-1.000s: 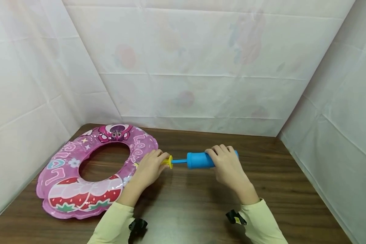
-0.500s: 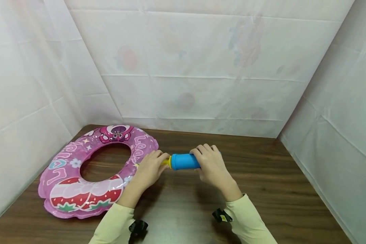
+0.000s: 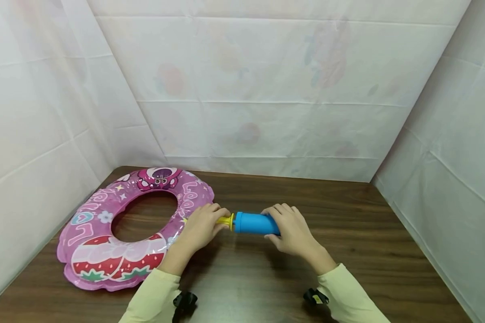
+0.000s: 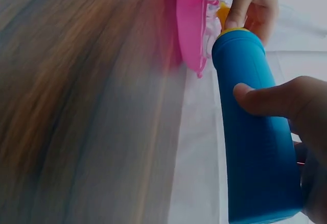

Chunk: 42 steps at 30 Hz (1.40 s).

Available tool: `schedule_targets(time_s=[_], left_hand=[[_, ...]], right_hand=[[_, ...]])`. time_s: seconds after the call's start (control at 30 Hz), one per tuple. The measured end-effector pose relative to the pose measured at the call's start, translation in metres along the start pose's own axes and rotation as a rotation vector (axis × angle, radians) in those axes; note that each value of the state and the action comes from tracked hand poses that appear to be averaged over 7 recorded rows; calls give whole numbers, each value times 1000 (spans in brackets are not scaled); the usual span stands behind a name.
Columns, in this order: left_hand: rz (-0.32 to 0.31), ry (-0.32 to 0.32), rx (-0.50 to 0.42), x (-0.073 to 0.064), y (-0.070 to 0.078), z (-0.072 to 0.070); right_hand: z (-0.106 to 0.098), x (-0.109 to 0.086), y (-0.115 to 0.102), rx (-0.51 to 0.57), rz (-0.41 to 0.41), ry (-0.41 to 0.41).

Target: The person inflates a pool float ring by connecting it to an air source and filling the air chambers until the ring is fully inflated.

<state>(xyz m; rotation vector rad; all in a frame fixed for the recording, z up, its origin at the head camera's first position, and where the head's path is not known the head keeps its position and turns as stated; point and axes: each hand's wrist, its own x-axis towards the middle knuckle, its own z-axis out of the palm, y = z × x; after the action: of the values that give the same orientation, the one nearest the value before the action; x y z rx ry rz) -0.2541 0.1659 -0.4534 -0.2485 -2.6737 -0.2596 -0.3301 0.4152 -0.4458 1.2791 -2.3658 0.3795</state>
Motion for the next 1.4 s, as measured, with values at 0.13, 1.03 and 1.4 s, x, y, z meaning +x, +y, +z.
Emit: schedule_targets(time_s=[0.13,1.03,1.4], left_hand=[[6,-22,-2,-1,0,-1],[32,-9,-40,1,-6,-1],[28,28,-11,4,-1,-1]], right_hand=[[-1,-11,10,35,7,-19],[-65,-62,71,132,111,-162],[-72,-51,77,10,66,-81]])
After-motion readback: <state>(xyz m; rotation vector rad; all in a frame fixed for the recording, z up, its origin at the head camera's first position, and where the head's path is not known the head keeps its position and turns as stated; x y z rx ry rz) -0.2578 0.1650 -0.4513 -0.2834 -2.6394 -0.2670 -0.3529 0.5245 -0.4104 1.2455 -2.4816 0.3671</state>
